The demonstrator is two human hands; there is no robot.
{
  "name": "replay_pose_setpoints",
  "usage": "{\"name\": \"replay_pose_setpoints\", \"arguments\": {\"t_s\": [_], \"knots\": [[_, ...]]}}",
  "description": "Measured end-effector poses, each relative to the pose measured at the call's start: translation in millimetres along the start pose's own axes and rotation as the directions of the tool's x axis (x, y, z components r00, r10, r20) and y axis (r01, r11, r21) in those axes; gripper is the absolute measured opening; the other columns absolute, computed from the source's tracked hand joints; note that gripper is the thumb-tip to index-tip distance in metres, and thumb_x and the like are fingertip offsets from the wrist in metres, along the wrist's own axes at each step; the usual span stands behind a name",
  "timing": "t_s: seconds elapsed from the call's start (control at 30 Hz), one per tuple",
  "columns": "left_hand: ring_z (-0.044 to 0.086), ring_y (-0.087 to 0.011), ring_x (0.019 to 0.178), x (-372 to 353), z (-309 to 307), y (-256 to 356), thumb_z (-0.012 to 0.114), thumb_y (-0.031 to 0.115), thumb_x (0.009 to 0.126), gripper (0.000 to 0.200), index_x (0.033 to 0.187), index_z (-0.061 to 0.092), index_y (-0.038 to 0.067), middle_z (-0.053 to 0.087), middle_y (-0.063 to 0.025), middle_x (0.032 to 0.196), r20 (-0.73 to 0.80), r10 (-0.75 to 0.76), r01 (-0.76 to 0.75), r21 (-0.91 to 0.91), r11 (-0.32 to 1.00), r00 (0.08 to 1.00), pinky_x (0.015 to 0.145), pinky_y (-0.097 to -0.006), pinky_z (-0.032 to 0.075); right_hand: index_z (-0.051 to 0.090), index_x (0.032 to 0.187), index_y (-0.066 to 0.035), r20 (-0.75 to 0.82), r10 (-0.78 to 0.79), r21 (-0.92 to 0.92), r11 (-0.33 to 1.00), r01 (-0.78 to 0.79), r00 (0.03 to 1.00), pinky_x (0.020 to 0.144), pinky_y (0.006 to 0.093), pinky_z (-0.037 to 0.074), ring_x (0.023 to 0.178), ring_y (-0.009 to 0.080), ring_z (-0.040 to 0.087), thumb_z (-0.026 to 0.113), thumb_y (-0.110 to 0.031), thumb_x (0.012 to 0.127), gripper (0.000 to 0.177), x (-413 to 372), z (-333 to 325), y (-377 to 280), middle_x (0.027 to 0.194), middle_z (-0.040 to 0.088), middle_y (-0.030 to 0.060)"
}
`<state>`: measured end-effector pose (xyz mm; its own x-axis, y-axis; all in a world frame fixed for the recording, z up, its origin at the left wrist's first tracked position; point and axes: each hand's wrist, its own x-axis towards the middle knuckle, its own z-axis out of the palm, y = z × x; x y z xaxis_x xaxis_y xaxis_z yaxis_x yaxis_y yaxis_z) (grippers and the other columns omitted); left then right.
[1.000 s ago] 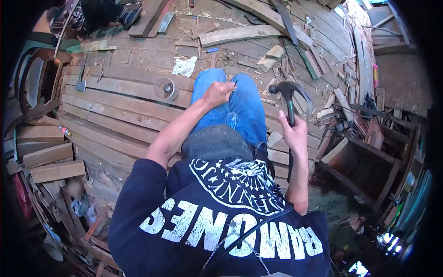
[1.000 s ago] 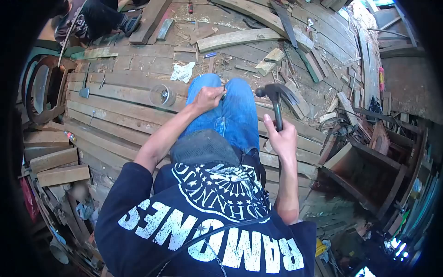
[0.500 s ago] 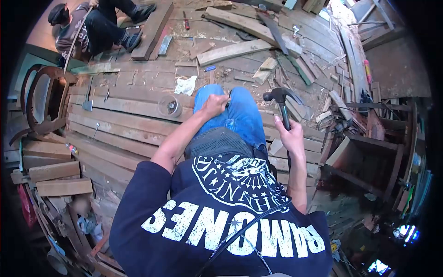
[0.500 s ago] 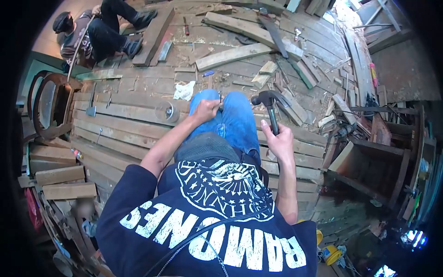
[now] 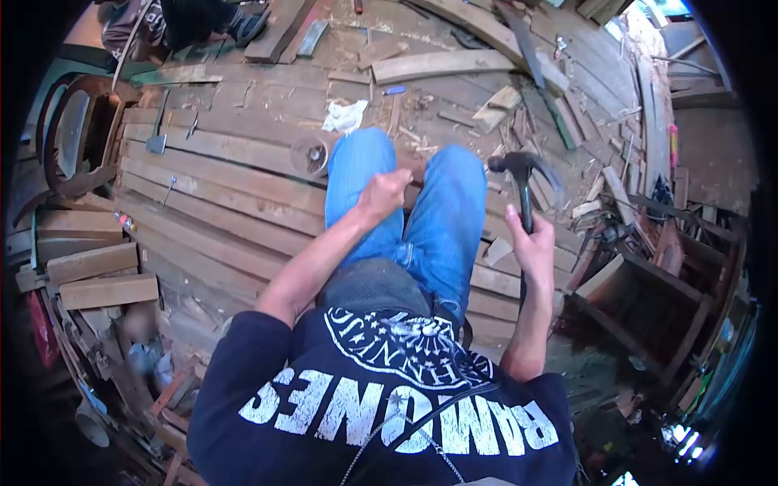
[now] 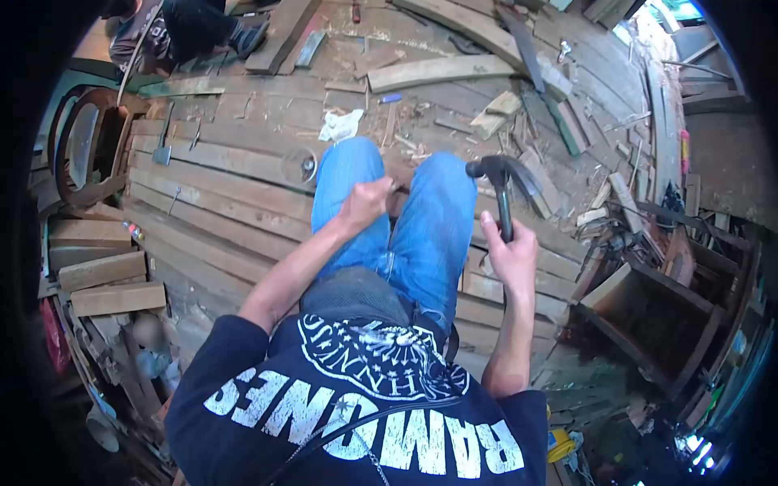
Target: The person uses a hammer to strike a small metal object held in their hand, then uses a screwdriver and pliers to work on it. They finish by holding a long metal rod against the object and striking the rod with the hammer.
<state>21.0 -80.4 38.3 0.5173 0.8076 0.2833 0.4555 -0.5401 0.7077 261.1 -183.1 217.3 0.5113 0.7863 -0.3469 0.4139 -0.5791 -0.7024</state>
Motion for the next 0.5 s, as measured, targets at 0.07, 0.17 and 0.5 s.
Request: {"name": "replay_pose_setpoints", "arguments": {"t_s": [0.07, 0.17, 0.5], "knots": [[0.064, -0.0353, 0.066, 7, -2, -3, 0.057, 0.001, 0.083, 0.004, 0.079, 0.055, 0.001, 0.063, -0.0178, 0.073, -0.055, -0.019, 0.018, -0.02, 1.0, 0.998, 0.056, -0.0438, 0.052, 0.061, 0.07, 0.003, 0.021, 0.018, 0.033, 0.999, -0.018, 1.0, 0.048, 0.0263, 0.032, 0.054, 0.0057, 0.038, 0.071, -0.039, 0.084, 0.046, -2, 2, -11, 0.053, 0.042, -0.0044], [0.065, -0.0352, 0.068, 12, 4, -11, 0.057, 0.001, 0.083, 0.002, 0.081, 0.057, 0.0, 0.064, -0.0187, 0.075, -0.049, 0.044, -0.048, -0.078, 0.996, 0.998, 0.057, -0.0438, 0.052, 0.061, 0.07, 0.002, 0.025, 0.001, 0.107, 0.994, -0.004, 1.0, 0.047, 0.0256, 0.031, 0.053, 0.0054, 0.037, 0.07, -0.039, 0.085, 0.045, -6, 2, -11, 0.053, 0.041, -0.0049], [0.066, -0.0361, 0.072, 30, 21, -15, 0.053, -0.004, 0.076, 0.016, 0.088, 0.062, 0.002, 0.066, -0.0182, 0.081, 0.029, 0.016, -0.013, -0.093, 0.996, 0.999, 0.062, -0.0431, 0.055, 0.057, 0.068, -0.001, -0.169, 0.023, 0.049, 0.999, -0.015, 0.985, 0.048, 0.0251, 0.028, 0.054, 0.0054, 0.035, 0.069, -0.038, 0.087, 0.044, -15, -32, -25, 0.056, 0.042, -0.0053]]}}
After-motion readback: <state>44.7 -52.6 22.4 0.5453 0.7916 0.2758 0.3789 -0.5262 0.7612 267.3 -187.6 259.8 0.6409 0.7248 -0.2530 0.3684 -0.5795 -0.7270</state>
